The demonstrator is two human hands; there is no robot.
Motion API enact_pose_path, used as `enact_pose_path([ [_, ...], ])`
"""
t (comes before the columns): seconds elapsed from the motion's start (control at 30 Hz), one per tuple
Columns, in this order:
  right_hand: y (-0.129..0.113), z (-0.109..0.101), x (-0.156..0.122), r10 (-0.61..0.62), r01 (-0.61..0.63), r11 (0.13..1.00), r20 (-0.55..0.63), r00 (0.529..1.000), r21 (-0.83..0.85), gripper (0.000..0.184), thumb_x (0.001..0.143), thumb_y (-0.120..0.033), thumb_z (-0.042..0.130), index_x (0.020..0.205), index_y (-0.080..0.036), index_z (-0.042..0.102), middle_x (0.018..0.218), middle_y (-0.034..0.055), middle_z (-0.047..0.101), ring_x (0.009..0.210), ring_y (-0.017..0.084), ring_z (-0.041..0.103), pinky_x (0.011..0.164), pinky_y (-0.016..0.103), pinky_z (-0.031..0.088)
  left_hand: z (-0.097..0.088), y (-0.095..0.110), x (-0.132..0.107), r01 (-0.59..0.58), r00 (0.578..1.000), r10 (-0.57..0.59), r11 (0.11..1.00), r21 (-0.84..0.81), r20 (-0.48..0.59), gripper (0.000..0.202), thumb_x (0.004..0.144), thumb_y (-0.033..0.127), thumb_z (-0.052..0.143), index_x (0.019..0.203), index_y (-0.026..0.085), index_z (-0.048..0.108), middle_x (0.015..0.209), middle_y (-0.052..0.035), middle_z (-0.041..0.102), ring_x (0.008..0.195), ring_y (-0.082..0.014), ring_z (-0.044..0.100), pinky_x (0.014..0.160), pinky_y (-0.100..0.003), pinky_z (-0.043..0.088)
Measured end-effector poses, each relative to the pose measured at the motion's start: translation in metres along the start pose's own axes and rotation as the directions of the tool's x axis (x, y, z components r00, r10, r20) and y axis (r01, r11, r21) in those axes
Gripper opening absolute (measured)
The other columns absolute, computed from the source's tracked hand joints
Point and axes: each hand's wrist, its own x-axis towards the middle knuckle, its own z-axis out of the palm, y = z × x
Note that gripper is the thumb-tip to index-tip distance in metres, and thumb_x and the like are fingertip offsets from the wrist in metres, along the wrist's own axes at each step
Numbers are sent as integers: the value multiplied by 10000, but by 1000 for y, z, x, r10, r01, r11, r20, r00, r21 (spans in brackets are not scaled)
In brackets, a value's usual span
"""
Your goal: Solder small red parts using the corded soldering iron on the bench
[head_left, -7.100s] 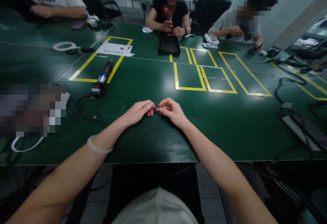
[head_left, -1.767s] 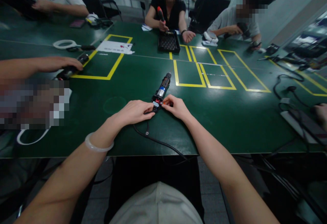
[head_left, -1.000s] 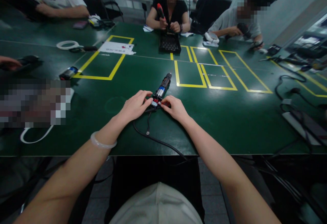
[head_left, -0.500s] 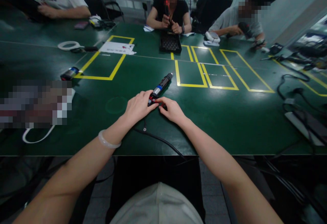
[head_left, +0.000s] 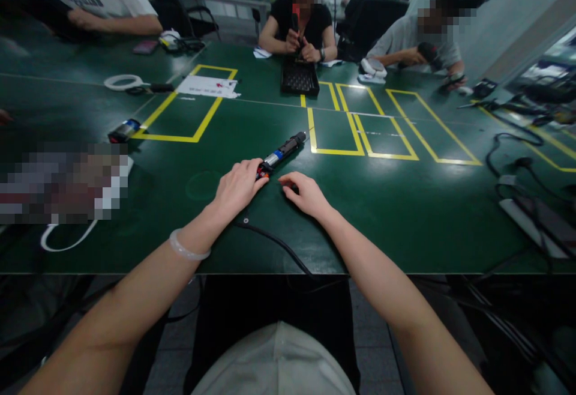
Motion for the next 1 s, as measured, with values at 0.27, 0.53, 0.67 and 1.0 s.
enact_pose_path([
  [0.27,1,-6,-1,15,-15,1000,6,1000,-13,153,909,-163,557,1006,-198,670,960,51,660,883,178,620,843,323,497,-4,-23,10,62,998,-62,998,21,31,446,979,438,512,1339,179,555,1301,-163,578,1145,-327,560,869,-399,503],
  [0.53,3,-8,-1,19,-19,1000,7,1000,-24,154,915,-173,552,1003,-182,678,931,46,647,847,164,609,806,299,478,-1,-72,22,205,979,-205,978,30,-2,458,963,484,500,1277,172,617,1222,-161,601,1101,-332,579,895,-418,491],
  [0.67,2,-9,-1,29,-28,999,16,999,-25,153,912,-167,558,1000,-192,681,948,45,651,876,165,613,827,297,479,-2,-107,26,335,942,-335,942,3,-24,493,939,531,522,1281,189,621,1227,-176,592,1087,-343,573,901,-447,484],
  [1.0,3,-11,0,40,-39,997,3,999,-59,156,919,-186,555,998,-174,688,923,46,641,845,161,599,783,276,454,-9,-146,23,588,805,-571,803,92,-160,560,921,530,532,1280,109,616,1191,-206,622,1040,-348,571,882,-506,486],
])
